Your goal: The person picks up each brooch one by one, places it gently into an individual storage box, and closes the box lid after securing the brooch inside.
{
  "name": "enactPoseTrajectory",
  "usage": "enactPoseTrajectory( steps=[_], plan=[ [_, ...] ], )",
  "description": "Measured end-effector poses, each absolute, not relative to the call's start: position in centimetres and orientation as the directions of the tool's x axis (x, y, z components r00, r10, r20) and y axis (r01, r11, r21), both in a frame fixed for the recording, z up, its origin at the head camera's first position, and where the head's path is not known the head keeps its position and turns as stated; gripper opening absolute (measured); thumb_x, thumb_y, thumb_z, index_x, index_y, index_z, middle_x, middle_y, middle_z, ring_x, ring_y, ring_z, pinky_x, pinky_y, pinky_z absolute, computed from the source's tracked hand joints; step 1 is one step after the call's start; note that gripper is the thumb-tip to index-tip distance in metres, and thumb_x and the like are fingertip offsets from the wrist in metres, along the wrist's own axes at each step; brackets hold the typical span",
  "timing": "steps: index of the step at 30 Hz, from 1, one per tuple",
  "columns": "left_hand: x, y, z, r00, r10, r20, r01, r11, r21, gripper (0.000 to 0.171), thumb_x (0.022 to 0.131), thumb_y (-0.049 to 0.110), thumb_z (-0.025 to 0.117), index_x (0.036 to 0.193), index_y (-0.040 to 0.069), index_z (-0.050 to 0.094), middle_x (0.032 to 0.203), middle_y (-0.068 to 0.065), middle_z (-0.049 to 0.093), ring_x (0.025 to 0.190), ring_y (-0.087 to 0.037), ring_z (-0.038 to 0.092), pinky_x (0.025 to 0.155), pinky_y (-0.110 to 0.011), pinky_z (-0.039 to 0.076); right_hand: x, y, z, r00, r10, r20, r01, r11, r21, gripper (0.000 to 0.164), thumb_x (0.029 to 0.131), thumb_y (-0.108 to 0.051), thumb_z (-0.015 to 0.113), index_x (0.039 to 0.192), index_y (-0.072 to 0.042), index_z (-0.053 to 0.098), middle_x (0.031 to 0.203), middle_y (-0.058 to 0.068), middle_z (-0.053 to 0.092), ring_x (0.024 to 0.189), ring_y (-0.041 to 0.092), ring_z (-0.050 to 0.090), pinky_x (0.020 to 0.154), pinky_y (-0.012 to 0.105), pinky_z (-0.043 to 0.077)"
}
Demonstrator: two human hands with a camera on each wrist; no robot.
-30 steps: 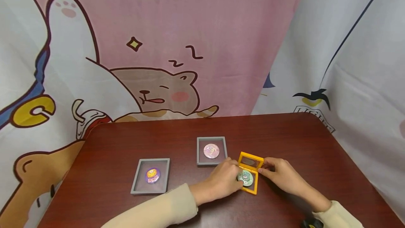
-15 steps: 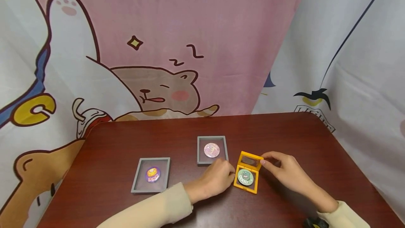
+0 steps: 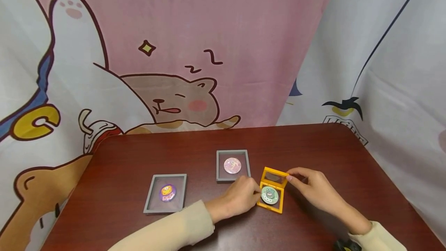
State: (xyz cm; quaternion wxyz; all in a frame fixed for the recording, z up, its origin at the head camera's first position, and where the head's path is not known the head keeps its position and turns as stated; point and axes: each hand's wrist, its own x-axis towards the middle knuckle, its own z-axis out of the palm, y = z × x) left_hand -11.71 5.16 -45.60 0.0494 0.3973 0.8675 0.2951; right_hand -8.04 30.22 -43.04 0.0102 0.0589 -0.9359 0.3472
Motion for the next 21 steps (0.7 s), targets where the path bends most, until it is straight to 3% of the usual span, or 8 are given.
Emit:
enactPoseTrajectory(
  steps=[10, 21],
  plan=[
    [-11.75, 5.22, -45.93, -0.687, 0.713, 0.139, 0.651, 0.519, 0.554, 0.021, 0.084, -0.005, 0.072, 0.078, 0.012, 0.083, 0.062, 0.012, 0.057, 0.056, 0.002, 0.041, 0.051, -0.013, 0.036, -8.10, 30.29, -43.16, -0.993, -0.097, 0.061, -0.113, 0.749, -0.652, 0.015, 0.101, -0.015, 0.071, 0.114, -0.009, 0.075, 0.102, 0.001, 0.074, 0.074, 0.015, 0.058, 0.062, 0.027, 0.048],
    [-11.68, 5.23, -45.62, -0.700, 0.702, 0.129, 0.642, 0.539, 0.545, 0.022, 0.085, -0.003, 0.074, 0.077, 0.015, 0.083, 0.062, 0.013, 0.059, 0.056, 0.004, 0.042, 0.053, -0.012, 0.037, -7.73, 30.14, -43.18, -0.993, -0.100, 0.055, -0.111, 0.744, -0.659, 0.015, 0.100, -0.017, 0.072, 0.113, -0.009, 0.076, 0.097, -0.002, 0.072, 0.071, 0.014, 0.055, 0.060, 0.027, 0.046]
  ],
)
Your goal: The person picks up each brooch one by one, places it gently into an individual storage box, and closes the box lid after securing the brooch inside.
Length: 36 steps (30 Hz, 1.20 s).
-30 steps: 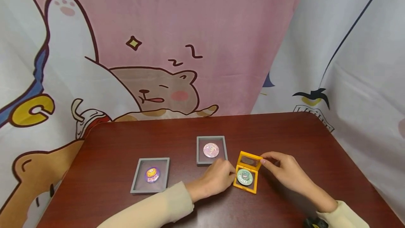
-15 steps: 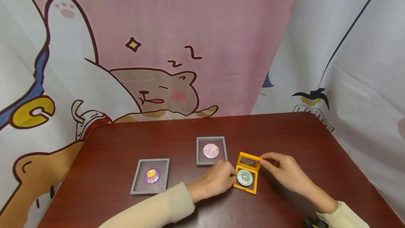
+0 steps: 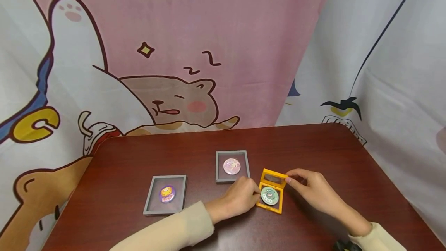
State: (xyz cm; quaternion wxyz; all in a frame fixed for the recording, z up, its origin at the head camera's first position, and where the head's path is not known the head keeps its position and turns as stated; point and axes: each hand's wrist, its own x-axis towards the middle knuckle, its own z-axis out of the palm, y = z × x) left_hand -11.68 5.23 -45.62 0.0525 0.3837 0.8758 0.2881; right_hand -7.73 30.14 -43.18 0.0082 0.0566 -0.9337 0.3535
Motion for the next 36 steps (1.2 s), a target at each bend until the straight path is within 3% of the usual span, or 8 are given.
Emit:
enactPoseTrajectory(
  steps=[7, 11, 20, 29, 36],
  plan=[
    [-11.7, 5.1, -45.5, -0.717, 0.688, 0.114, 0.630, 0.569, 0.528, 0.023, 0.088, 0.004, 0.077, 0.071, 0.018, 0.081, 0.058, 0.015, 0.056, 0.054, 0.005, 0.039, 0.051, -0.013, 0.036, -6.8, 29.8, -42.9, -0.994, -0.104, 0.041, -0.105, 0.743, -0.661, 0.015, 0.100, -0.021, 0.074, 0.111, -0.012, 0.076, 0.105, -0.002, 0.074, 0.087, 0.013, 0.062, 0.071, 0.029, 0.052],
    [-11.7, 5.1, -45.5, -0.727, 0.679, 0.096, 0.617, 0.586, 0.525, 0.020, 0.090, 0.008, 0.079, 0.073, 0.018, 0.082, 0.060, 0.016, 0.061, 0.055, 0.006, 0.041, 0.052, -0.013, 0.038, -6.4, 29.7, -43.0, -0.993, -0.099, 0.065, -0.117, 0.740, -0.663, 0.011, 0.098, -0.018, 0.076, 0.109, -0.014, 0.076, 0.099, -0.007, 0.074, 0.089, 0.011, 0.065, 0.074, 0.029, 0.054],
    [-11.7, 5.1, -45.6, -0.720, 0.688, 0.094, 0.627, 0.586, 0.514, 0.025, 0.092, 0.010, 0.079, 0.068, 0.017, 0.079, 0.055, 0.017, 0.052, 0.053, 0.005, 0.038, 0.052, -0.014, 0.036, -5.1, 29.0, -43.1, -0.995, -0.095, 0.000, -0.062, 0.651, -0.756, 0.014, 0.096, -0.009, 0.076, 0.110, -0.007, 0.075, 0.089, 0.000, 0.073, 0.074, 0.010, 0.066, 0.063, 0.026, 0.054],
    [-11.8, 5.0, -45.5, -0.714, 0.695, 0.078, 0.618, 0.574, 0.537, 0.031, 0.092, 0.009, 0.078, 0.062, 0.015, 0.076, 0.052, 0.016, 0.047, 0.052, 0.003, 0.038, 0.052, -0.014, 0.034, -4.2, 28.6, -43.3, -0.990, -0.143, 0.006, -0.092, 0.603, -0.793, 0.012, 0.097, -0.014, 0.076, 0.107, -0.007, 0.076, 0.086, -0.001, 0.073, 0.071, 0.009, 0.066, 0.060, 0.026, 0.053],
    [-11.8, 4.9, -45.5, -0.715, 0.695, 0.077, 0.617, 0.575, 0.537, 0.023, 0.091, 0.009, 0.078, 0.069, 0.016, 0.080, 0.058, 0.014, 0.059, 0.055, 0.004, 0.041, 0.055, -0.013, 0.036, -3.7, 28.5, -43.7, -0.986, -0.148, -0.071, -0.028, 0.579, -0.815, 0.011, 0.098, -0.014, 0.074, 0.106, -0.007, 0.076, 0.085, 0.000, 0.073, 0.072, 0.012, 0.067, 0.059, 0.027, 0.054]
  ],
)
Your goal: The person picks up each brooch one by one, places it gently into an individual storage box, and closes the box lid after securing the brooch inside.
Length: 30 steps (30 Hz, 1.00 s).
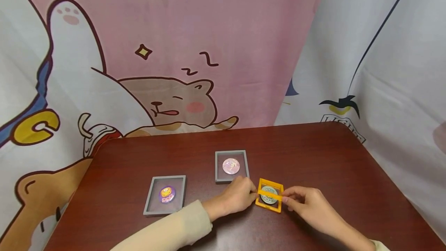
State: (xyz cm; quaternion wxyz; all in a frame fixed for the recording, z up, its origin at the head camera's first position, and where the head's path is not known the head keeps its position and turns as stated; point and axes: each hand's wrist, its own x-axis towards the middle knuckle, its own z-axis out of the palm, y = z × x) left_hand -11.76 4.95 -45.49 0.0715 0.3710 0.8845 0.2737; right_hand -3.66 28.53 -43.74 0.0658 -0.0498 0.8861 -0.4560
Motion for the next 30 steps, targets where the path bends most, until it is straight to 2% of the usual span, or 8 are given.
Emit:
enactPoseTrajectory(
  steps=[7, 13, 18, 20, 23, 25, 27, 30],
  plan=[
    [-11.7, 4.8, -45.6, -0.701, 0.708, 0.088, 0.630, 0.557, 0.541, 0.030, 0.090, 0.004, 0.076, 0.062, 0.014, 0.072, 0.054, 0.011, 0.047, 0.053, 0.001, 0.038, 0.053, -0.015, 0.035, -3.3, 28.4, -44.4, -0.977, -0.182, -0.108, -0.005, 0.527, -0.850, 0.010, 0.098, -0.011, 0.074, 0.104, -0.003, 0.074, 0.089, 0.004, 0.075, 0.071, 0.014, 0.070, 0.063, 0.029, 0.058],
    [-11.5, 4.7, -45.7, -0.691, 0.718, 0.082, 0.640, 0.554, 0.533, 0.027, 0.090, 0.004, 0.077, 0.064, 0.013, 0.073, 0.058, 0.011, 0.052, 0.057, 0.001, 0.041, 0.056, -0.015, 0.037, -3.4, 28.3, -44.8, -0.972, -0.200, -0.125, 0.002, 0.522, -0.853, 0.010, 0.096, -0.010, 0.076, 0.102, -0.002, 0.073, 0.085, 0.004, 0.073, 0.070, 0.014, 0.069, 0.062, 0.030, 0.057],
    [-11.3, 4.4, -45.3, -0.696, 0.717, 0.043, 0.623, 0.573, 0.532, 0.021, 0.090, 0.003, 0.077, 0.071, 0.014, 0.078, 0.065, 0.011, 0.063, 0.061, 0.002, 0.045, 0.059, -0.015, 0.038, -3.5, 28.4, -44.9, -0.964, -0.232, -0.128, -0.011, 0.518, -0.855, 0.010, 0.096, -0.009, 0.075, 0.101, -0.001, 0.073, 0.086, 0.006, 0.073, 0.071, 0.013, 0.069, 0.061, 0.031, 0.058],
    [-11.2, 4.3, -45.1, -0.698, 0.716, 0.027, 0.618, 0.583, 0.527, 0.023, 0.090, 0.002, 0.076, 0.070, 0.014, 0.077, 0.065, 0.010, 0.062, 0.061, 0.001, 0.045, 0.059, -0.015, 0.039, -3.5, 28.4, -44.9, -0.962, -0.238, -0.133, -0.009, 0.517, -0.856, 0.010, 0.096, -0.008, 0.075, 0.102, 0.000, 0.073, 0.087, 0.006, 0.073, 0.071, 0.013, 0.069, 0.061, 0.031, 0.058],
    [-11.2, 4.2, -44.7, -0.710, 0.704, 0.008, 0.597, 0.596, 0.537, 0.033, 0.092, 0.002, 0.073, 0.061, 0.014, 0.067, 0.059, 0.011, 0.053, 0.061, -0.001, 0.044, 0.058, -0.016, 0.037, -3.5, 28.4, -45.1, -0.960, -0.240, -0.141, -0.004, 0.519, -0.855, 0.010, 0.096, -0.008, 0.075, 0.102, 0.000, 0.072, 0.086, 0.005, 0.072, 0.071, 0.013, 0.068, 0.061, 0.030, 0.057],
    [-11.1, 4.1, -44.4, -0.724, 0.690, 0.003, 0.573, 0.599, 0.559, 0.042, 0.093, 0.002, 0.070, 0.056, 0.015, 0.055, 0.054, 0.012, 0.041, 0.057, -0.002, 0.039, 0.054, -0.017, 0.033, -3.4, 28.4, -45.1, -0.959, -0.242, -0.144, -0.002, 0.517, -0.856, 0.010, 0.096, -0.007, 0.075, 0.102, 0.000, 0.072, 0.086, 0.005, 0.072, 0.071, 0.013, 0.067, 0.061, 0.030, 0.057],
    [-11.0, 4.0, -44.2, -0.740, 0.672, -0.015, 0.534, 0.602, 0.593, 0.044, 0.095, 0.003, 0.068, 0.056, 0.016, 0.051, 0.054, 0.012, 0.036, 0.056, -0.003, 0.037, 0.054, -0.018, 0.033, -3.4, 28.4, -45.2, -0.959, -0.247, -0.142, -0.007, 0.516, -0.857, 0.010, 0.096, -0.008, 0.074, 0.102, 0.000, 0.073, 0.086, 0.005, 0.072, 0.071, 0.012, 0.067, 0.061, 0.029, 0.057],
    [-10.7, 3.9, -44.1, -0.756, 0.654, -0.030, 0.494, 0.599, 0.630, 0.042, 0.097, 0.006, 0.067, 0.058, 0.016, 0.054, 0.054, 0.012, 0.036, 0.055, -0.002, 0.038, 0.054, -0.019, 0.034, -3.5, 28.5, -45.3, -0.957, -0.254, -0.137, -0.014, 0.514, -0.858, 0.010, 0.096, -0.008, 0.074, 0.102, -0.001, 0.073, 0.086, 0.004, 0.072, 0.071, 0.011, 0.066, 0.061, 0.029, 0.057]
  ],
)
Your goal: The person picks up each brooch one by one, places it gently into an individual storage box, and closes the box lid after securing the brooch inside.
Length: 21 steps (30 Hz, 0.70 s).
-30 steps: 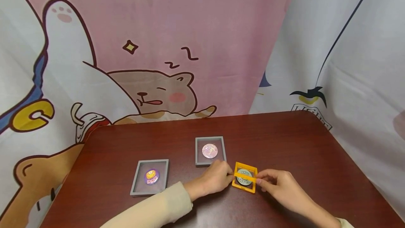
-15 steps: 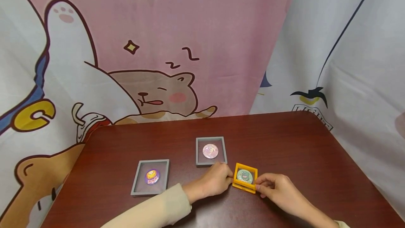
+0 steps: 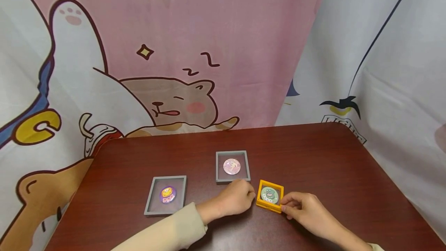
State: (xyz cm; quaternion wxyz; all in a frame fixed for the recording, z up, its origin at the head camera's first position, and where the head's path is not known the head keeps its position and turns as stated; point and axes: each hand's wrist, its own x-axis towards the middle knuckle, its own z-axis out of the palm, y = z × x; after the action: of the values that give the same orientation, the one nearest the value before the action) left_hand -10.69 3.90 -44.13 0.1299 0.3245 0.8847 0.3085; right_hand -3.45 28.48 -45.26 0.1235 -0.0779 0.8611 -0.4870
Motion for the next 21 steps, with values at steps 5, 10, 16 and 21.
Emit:
enactPoseTrajectory(
  steps=[5, 10, 16, 21],
  plan=[
    [-10.28, 3.97, -44.41, -0.761, 0.647, -0.055, 0.452, 0.588, 0.671, 0.039, 0.100, 0.013, 0.068, 0.061, 0.014, 0.064, 0.051, 0.014, 0.038, 0.050, 0.000, 0.037, 0.050, -0.019, 0.034, -3.54, 28.60, -45.44, -0.955, -0.267, -0.133, -0.024, 0.513, -0.858, 0.011, 0.097, -0.010, 0.074, 0.102, 0.000, 0.072, 0.085, 0.003, 0.072, 0.070, 0.011, 0.066, 0.061, 0.029, 0.057],
    [-10.12, 4.02, -44.62, -0.757, 0.653, -0.029, 0.469, 0.573, 0.672, 0.042, 0.099, 0.014, 0.070, 0.057, 0.013, 0.064, 0.047, 0.016, 0.034, 0.046, 0.003, 0.032, 0.047, -0.017, 0.030, -3.59, 28.66, -45.63, -0.953, -0.275, -0.129, -0.031, 0.511, -0.859, 0.012, 0.097, -0.011, 0.074, 0.102, -0.001, 0.072, 0.085, 0.002, 0.073, 0.070, 0.011, 0.066, 0.061, 0.028, 0.056],
    [-10.09, 3.99, -44.93, -0.740, 0.672, -0.007, 0.501, 0.558, 0.661, 0.045, 0.099, 0.012, 0.070, 0.054, 0.013, 0.064, 0.047, 0.017, 0.033, 0.047, 0.004, 0.031, 0.046, -0.016, 0.029, -3.66, 28.59, -45.79, -0.954, -0.274, -0.123, -0.040, 0.522, -0.852, 0.009, 0.097, -0.011, 0.075, 0.100, -0.003, 0.072, 0.083, 0.000, 0.073, 0.068, 0.010, 0.065, 0.059, 0.028, 0.056],
    [-9.98, 4.12, -44.98, -0.742, 0.671, 0.010, 0.520, 0.566, 0.639, 0.040, 0.098, 0.012, 0.071, 0.058, 0.013, 0.070, 0.047, 0.018, 0.035, 0.047, 0.004, 0.031, 0.047, -0.016, 0.030, -3.73, 28.54, -45.86, -0.955, -0.276, -0.110, -0.054, 0.528, -0.847, 0.009, 0.096, -0.012, 0.076, 0.098, -0.004, 0.072, 0.081, -0.002, 0.072, 0.067, 0.009, 0.065, 0.059, 0.027, 0.055]
  ],
)
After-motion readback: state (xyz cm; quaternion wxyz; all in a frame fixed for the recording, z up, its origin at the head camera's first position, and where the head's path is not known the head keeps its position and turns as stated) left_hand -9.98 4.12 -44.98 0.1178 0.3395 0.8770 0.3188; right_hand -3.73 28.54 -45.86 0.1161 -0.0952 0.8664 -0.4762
